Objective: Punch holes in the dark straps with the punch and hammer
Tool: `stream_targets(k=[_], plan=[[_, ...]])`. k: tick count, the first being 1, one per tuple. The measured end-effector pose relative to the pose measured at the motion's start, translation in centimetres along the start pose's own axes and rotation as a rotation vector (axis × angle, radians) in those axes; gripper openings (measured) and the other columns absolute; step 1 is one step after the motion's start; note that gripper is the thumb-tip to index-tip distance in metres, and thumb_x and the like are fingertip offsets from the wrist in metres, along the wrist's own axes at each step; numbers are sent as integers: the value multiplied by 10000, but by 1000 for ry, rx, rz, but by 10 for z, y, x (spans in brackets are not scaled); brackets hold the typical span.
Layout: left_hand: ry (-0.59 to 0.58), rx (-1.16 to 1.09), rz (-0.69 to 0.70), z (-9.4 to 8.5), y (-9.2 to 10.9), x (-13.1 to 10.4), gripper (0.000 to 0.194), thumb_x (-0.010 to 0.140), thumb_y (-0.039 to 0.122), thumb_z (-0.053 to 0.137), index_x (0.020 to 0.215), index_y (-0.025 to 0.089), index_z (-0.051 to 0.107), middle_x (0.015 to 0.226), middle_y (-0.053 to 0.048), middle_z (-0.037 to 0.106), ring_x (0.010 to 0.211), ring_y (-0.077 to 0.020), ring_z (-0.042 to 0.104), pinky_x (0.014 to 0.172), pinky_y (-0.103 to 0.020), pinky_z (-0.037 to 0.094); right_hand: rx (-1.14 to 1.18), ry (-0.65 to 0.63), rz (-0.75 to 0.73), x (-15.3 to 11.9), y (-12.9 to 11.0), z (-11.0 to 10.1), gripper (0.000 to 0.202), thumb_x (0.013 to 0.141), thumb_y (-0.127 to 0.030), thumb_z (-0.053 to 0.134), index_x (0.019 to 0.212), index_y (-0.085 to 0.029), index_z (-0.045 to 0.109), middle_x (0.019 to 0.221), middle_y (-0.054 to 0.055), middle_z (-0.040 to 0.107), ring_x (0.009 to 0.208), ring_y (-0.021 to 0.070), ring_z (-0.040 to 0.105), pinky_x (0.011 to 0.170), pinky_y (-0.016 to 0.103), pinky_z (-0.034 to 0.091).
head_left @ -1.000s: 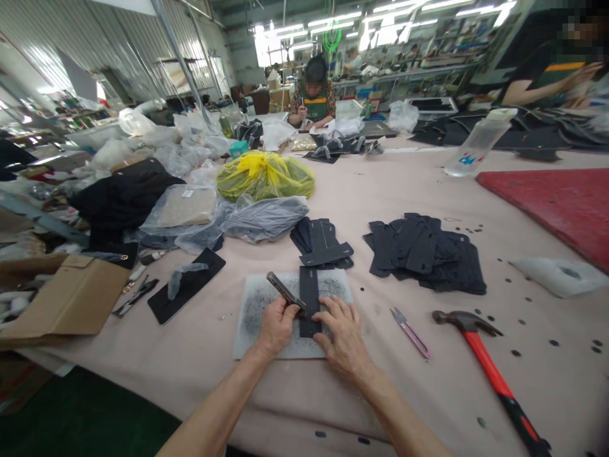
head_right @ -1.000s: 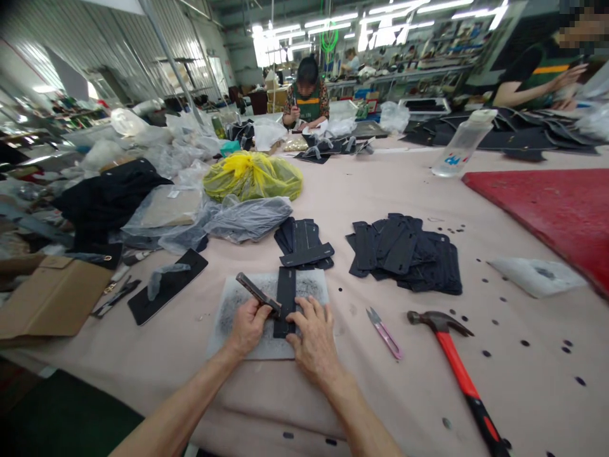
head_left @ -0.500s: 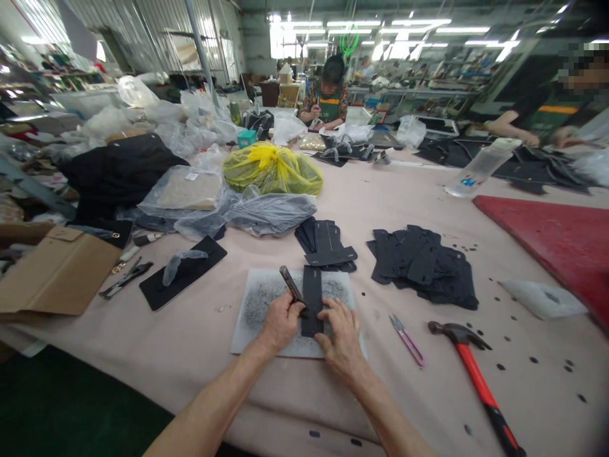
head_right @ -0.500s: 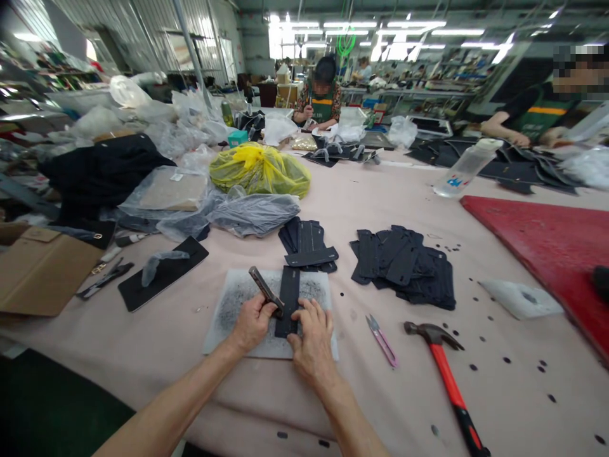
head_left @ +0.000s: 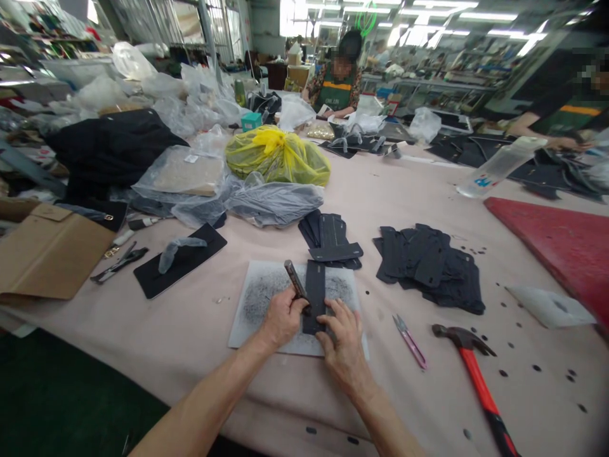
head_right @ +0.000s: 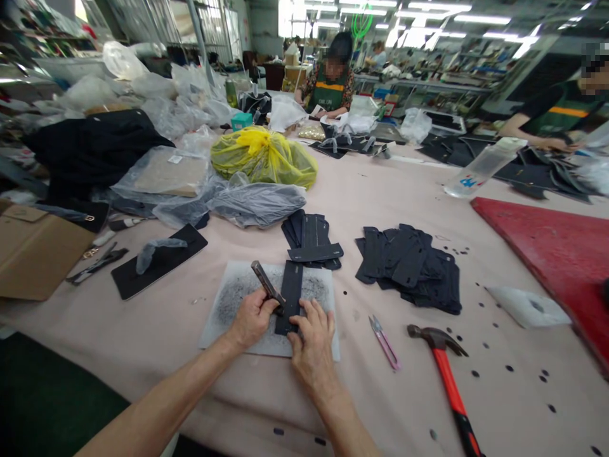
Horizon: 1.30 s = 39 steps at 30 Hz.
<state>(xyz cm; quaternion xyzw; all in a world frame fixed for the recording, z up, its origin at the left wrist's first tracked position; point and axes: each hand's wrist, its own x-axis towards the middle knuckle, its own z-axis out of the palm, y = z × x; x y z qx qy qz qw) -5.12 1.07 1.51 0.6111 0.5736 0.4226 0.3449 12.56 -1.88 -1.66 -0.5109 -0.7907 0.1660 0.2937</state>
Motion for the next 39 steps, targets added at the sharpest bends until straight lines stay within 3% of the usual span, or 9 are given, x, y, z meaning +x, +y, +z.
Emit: stream_targets(k=[5, 23, 25, 27, 30, 36, 39], plan=[[-1, 32, 6, 1, -2, 0, 125, 853, 168, 478, 833, 181, 601, 749, -25, 660, 689, -174, 609, 642, -265, 436, -28, 31, -47, -4, -1, 1, 289, 871, -126, 483, 1123, -245, 558, 1361, 93, 513, 1319, 298, 378, 1081, 643, 178], [-29, 53, 17, 3, -2, 0, 154, 858, 167, 462, 865, 179, 615, 819, -53, 690, 765, -192, 656, 699, -287, 498, 84, 40, 43, 1, -5, -3, 92, 840, -152, 492, 792, -229, 507, 1276, 90, 537, 1261, 292, 414, 1063, 620, 161], [-27, 54, 24, 3, -3, -1, 151, 858, 168, 462, 860, 176, 613, 822, -57, 689, 769, -194, 657, 702, -289, 500, 107, 60, 54, 0, -4, -3, 66, 826, -162, 510, 828, -228, 505, 1244, 96, 552, 1237, 294, 438, 1063, 621, 162], [-22, 60, 34, 3, -4, -1, 153, 857, 164, 462, 869, 175, 615, 819, -55, 687, 762, -192, 654, 697, -287, 497, 111, 61, 62, 0, -5, -5, 161, 819, -180, 531, 974, -226, 533, 1229, 101, 557, 1216, 297, 457, 1062, 621, 173], [-17, 75, 43, 3, -4, -1, 152, 856, 160, 462, 872, 176, 612, 806, -48, 683, 747, -188, 651, 684, -281, 491, 58, 16, 46, 3, -7, -6, 292, 830, -178, 532, 1113, -245, 562, 1254, 93, 533, 1199, 299, 464, 1050, 608, 203], [-26, 93, 56, 3, -3, -1, 156, 862, 156, 459, 884, 176, 612, 822, -55, 683, 776, -194, 656, 706, -287, 500, 6, 30, -51, 5, -9, -10, 146, 867, -140, 521, 904, -239, 621, 1071, 63, 570, 1027, 264, 512, 944, 510, 345], [-33, 114, 86, 4, -5, -3, 153, 862, 152, 466, 889, 188, 612, 836, -52, 681, 795, -196, 659, 721, -289, 511, -14, -54, -139, 13, -9, -17, 175, 901, -119, 460, 883, -223, 600, 906, 53, 565, 863, 231, 498, 812, 424, 403]])
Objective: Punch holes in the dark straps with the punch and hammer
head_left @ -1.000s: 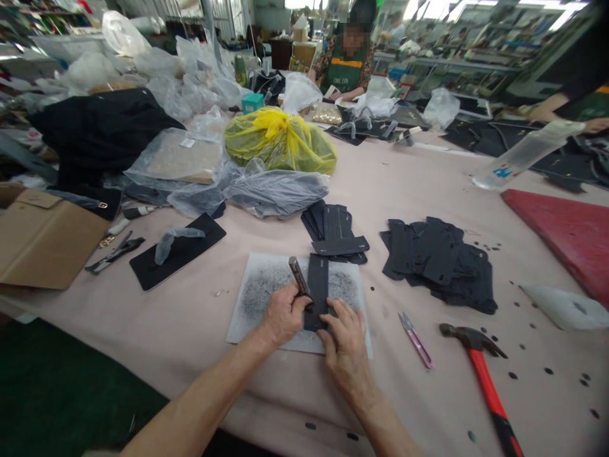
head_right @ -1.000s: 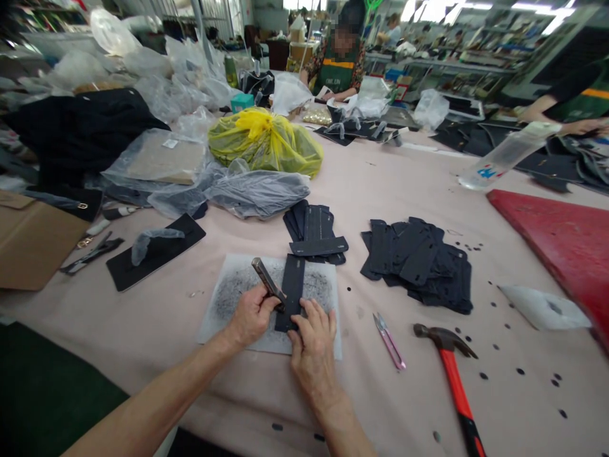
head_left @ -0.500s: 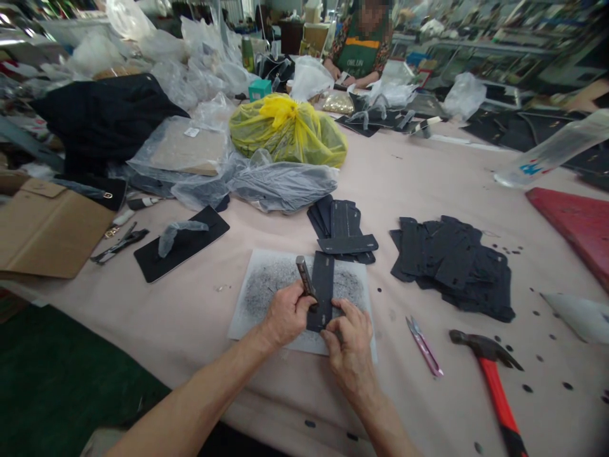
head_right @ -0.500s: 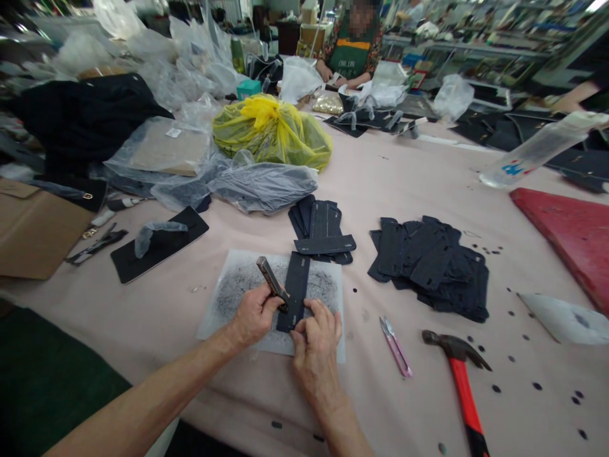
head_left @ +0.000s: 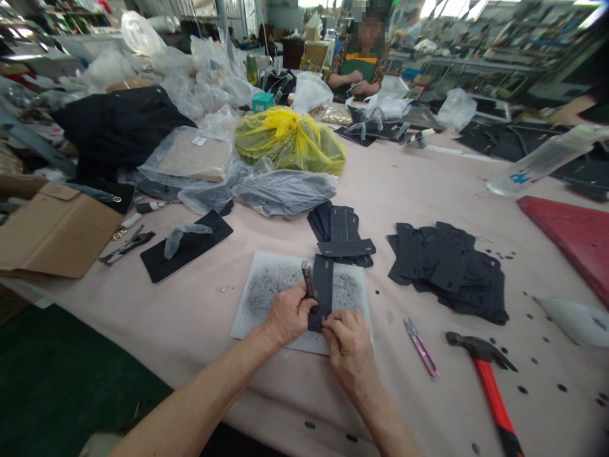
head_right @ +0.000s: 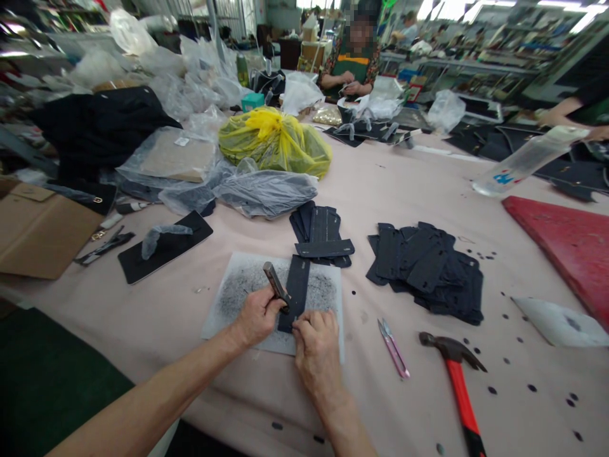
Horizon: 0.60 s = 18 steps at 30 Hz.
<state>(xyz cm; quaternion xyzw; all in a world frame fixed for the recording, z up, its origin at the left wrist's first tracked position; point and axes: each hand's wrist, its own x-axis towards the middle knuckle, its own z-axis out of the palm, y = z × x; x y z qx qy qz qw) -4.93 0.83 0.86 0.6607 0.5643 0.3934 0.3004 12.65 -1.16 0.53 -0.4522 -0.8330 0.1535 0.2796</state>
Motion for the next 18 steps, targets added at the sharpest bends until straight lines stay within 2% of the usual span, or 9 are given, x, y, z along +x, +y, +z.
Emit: stream_targets(k=[3, 6, 9, 13, 18], plan=[[-12, 38, 23, 1, -1, -3, 153, 857, 152, 485, 898, 196, 626, 825, -54, 681, 827, -206, 669, 756, -295, 527, -25, -91, -74, 11, 2, -6, 203, 897, -100, 419, 784, -208, 547, 827, 58, 534, 787, 222, 471, 694, 367, 389], [-26, 68, 38, 2, -2, -5, 160, 853, 152, 500, 925, 196, 636, 825, -58, 686, 845, -216, 678, 771, -300, 541, -22, -46, -73, 17, 5, -4, 207, 917, -116, 385, 788, -209, 518, 785, 51, 512, 755, 216, 465, 672, 358, 378], [-26, 80, 48, 1, -1, -5, 170, 853, 143, 498, 940, 194, 635, 839, -61, 690, 845, -217, 682, 763, -297, 547, -15, 27, -33, 13, 3, 3, 190, 938, -123, 358, 844, -206, 501, 787, 44, 508, 763, 211, 479, 719, 368, 401], [-28, 87, 65, 1, -2, -6, 177, 854, 138, 496, 955, 196, 629, 860, -56, 689, 855, -208, 683, 778, -292, 548, 27, 47, -10, 2, -1, 5, 183, 926, -111, 391, 836, -221, 507, 829, 29, 542, 816, 208, 502, 927, 463, 366], [-16, 86, 71, 3, -4, -6, 188, 864, 142, 477, 972, 189, 623, 869, -64, 689, 876, -214, 681, 804, -309, 548, 116, 79, 52, -3, 0, 0, 166, 922, -138, 428, 791, -227, 480, 818, 14, 556, 809, 197, 521, 832, 401, 415]])
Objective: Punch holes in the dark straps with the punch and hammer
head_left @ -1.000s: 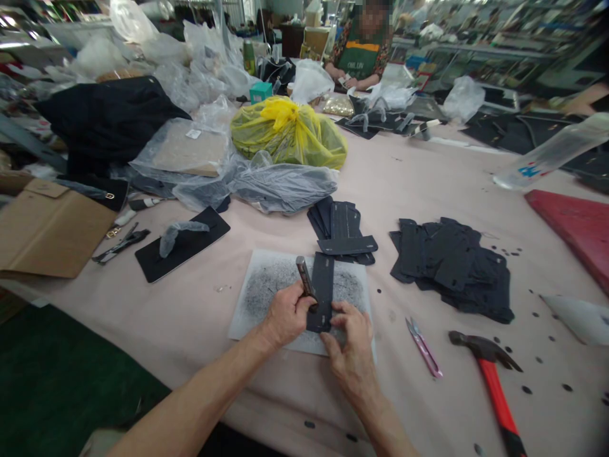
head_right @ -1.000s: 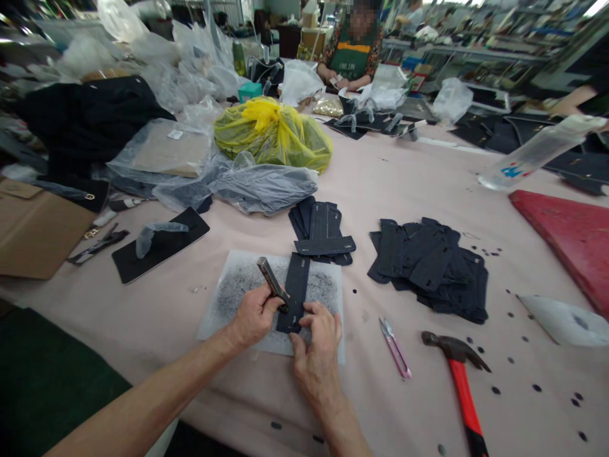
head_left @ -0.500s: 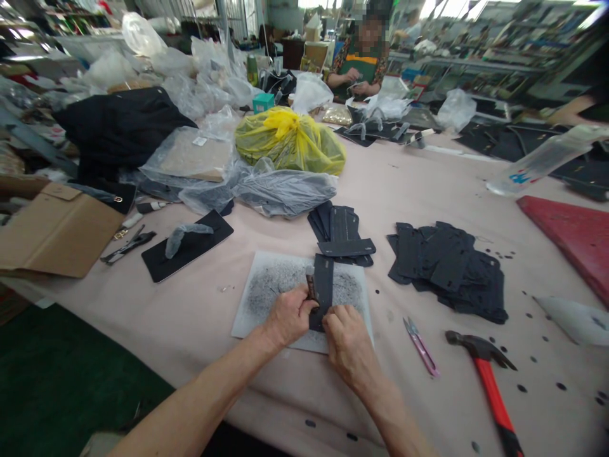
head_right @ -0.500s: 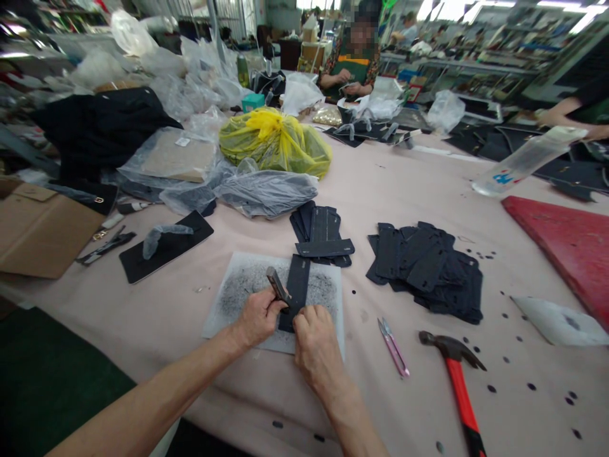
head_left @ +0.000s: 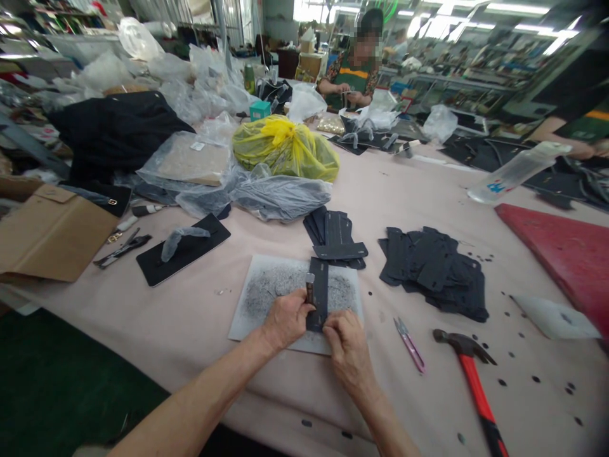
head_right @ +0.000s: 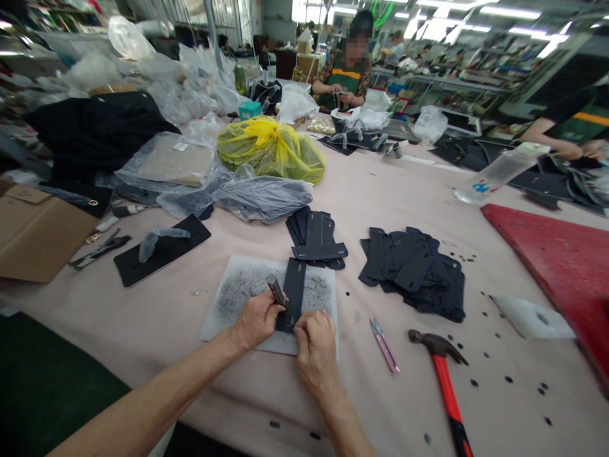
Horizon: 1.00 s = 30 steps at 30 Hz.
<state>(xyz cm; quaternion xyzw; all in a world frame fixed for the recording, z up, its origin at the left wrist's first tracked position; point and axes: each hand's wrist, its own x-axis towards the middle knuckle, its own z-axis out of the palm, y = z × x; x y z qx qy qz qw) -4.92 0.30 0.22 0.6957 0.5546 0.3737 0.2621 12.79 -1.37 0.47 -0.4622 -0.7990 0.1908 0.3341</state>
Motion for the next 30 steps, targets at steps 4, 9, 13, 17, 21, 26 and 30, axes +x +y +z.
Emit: stream_targets(k=[4, 9, 13, 17, 21, 26, 30], plan=[[-7, 0, 8, 0, 1, 0, 190, 859, 142, 480, 969, 196, 625, 865, -60, 687, 890, -216, 678, 811, -306, 546, -20, -5, -17, -1, -2, 1, 176, 914, -106, 399, 826, -221, 501, 849, 20, 561, 837, 199, 524, 936, 468, 363], [-6, 2, -10, -1, 3, -1, 187, 854, 139, 481, 947, 213, 626, 838, -47, 682, 865, -207, 678, 795, -295, 548, -70, -9, -74, -7, -5, 2, 207, 908, -73, 403, 854, -221, 537, 883, 21, 587, 868, 195, 529, 1013, 504, 296], [-7, -16, -23, 0, 0, 0, 177, 852, 146, 490, 935, 208, 633, 841, -48, 688, 862, -205, 675, 800, -297, 543, -47, 14, -48, -6, -1, 2, 180, 920, -110, 421, 828, -218, 531, 861, 23, 590, 845, 196, 533, 912, 438, 367], [-5, -57, -24, -1, -1, 1, 191, 864, 152, 468, 930, 186, 643, 885, -68, 701, 877, -209, 677, 807, -308, 537, -37, -24, -21, 6, 7, 0, 151, 917, -138, 470, 810, -216, 541, 838, 18, 596, 822, 193, 545, 783, 367, 384], [-16, -88, -23, -2, 0, 2, 207, 864, 152, 451, 935, 180, 643, 919, -74, 706, 886, -207, 673, 816, -314, 525, -39, -58, -28, 18, 15, -4, 133, 916, -150, 479, 878, -219, 586, 858, 11, 619, 827, 183, 570, 795, 354, 392], [-19, -114, -79, -6, 3, 5, 195, 858, 181, 465, 907, 173, 654, 863, -66, 711, 830, -205, 677, 783, -315, 527, -55, 2, 3, 6, 15, -5, 181, 899, -173, 496, 1035, -220, 605, 1042, 57, 639, 968, 231, 563, 856, 399, 398], [15, -196, -127, -9, 9, 5, 182, 858, 206, 492, 919, 167, 659, 849, -54, 718, 796, -198, 673, 762, -320, 537, -94, 21, 26, -13, 9, -1, 214, 862, -155, 539, 1049, -236, 603, 1181, 67, 609, 1082, 269, 519, 985, 508, 319]])
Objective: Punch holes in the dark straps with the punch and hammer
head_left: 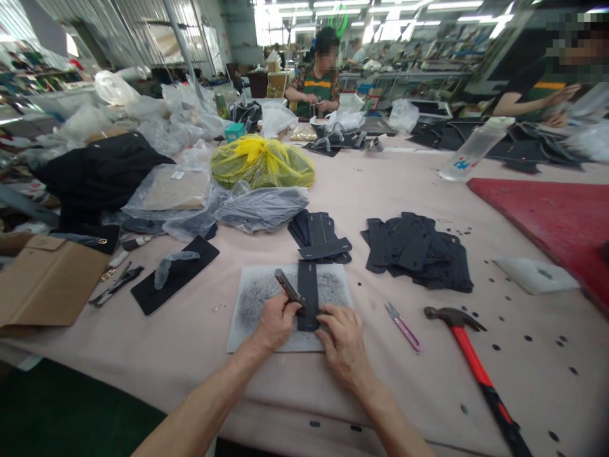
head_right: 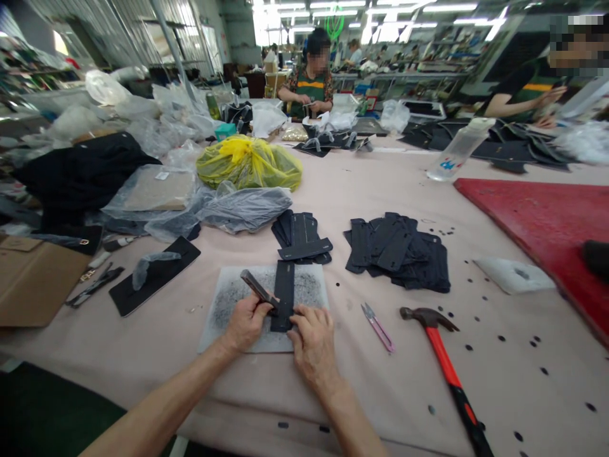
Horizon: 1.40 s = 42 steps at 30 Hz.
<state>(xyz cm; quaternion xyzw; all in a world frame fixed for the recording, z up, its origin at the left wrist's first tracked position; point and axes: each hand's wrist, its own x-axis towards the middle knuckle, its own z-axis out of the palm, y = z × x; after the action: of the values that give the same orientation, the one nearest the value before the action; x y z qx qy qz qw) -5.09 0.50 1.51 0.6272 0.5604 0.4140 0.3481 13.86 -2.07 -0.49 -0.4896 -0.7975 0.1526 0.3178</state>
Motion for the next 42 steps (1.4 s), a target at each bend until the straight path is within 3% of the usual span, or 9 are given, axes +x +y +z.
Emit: stream_targets(k=[4, 13, 21, 30, 34, 39, 42], plan=[[53, -46, -22, 2, 6, -6, 201, 887, 256, 500, 923, 169, 678, 896, -53, 725, 865, -203, 676, 813, -330, 536, -19, 26, 51, -7, -6, 4, 284, 833, -103, 538, 1072, -245, 598, 1224, 59, 592, 1132, 275, 492, 1040, 563, 260], [-15, 10, 43, 10, 3, -18, 224, 902, 241, 510, 1015, 186, 696, 1026, -64, 728, 1005, -218, 663, 923, -374, 532, -5, 126, 151, -4, -11, 2, 252, 791, -104, 590, 995, -240, 645, 1236, 92, 551, 1178, 311, 449, 1038, 587, 290], [-23, 85, 152, 13, -4, -19, 192, 910, 237, 540, 1022, 185, 687, 1034, -64, 723, 995, -218, 665, 922, -381, 538, 83, 88, 230, -2, -17, -8, 281, 776, -69, 610, 994, -238, 668, 1208, 69, 573, 1205, 285, 430, 1095, 557, 224], [-36, 153, 179, 13, -2, -18, 198, 918, 219, 529, 1038, 183, 682, 1036, -62, 725, 997, -215, 669, 906, -367, 553, 112, 64, 250, -3, -18, -11, 274, 798, -71, 601, 1003, -235, 679, 1210, 56, 577, 1218, 275, 413, 1118, 527, 190], [-16, 230, 252, 16, -4, -18, 199, 922, 187, 504, 1035, 177, 666, 1023, -67, 729, 987, -210, 681, 895, -356, 563, 113, 57, 245, -3, -17, -11, 292, 794, -75, 599, 1018, -244, 681, 1213, 53, 580, 1218, 279, 416, 1115, 537, 194], [-16, 340, 439, 19, -6, -17, 213, 928, 139, 474, 1065, 182, 632, 1041, -73, 725, 988, -190, 689, 862, -310, 577, 114, 54, 223, -4, -18, -10, 304, 782, -75, 585, 1018, -245, 673, 1223, 55, 579, 1227, 288, 422, 1107, 562, 208], [-41, 370, 524, 19, -7, -15, 215, 924, 114, 467, 1069, 180, 612, 1035, -75, 723, 974, -180, 694, 855, -292, 578, 145, 94, 172, -9, -9, -18, 279, 808, -112, 566, 1051, -226, 642, 1230, 77, 578, 1188, 278, 470, 1062, 530, 315]])
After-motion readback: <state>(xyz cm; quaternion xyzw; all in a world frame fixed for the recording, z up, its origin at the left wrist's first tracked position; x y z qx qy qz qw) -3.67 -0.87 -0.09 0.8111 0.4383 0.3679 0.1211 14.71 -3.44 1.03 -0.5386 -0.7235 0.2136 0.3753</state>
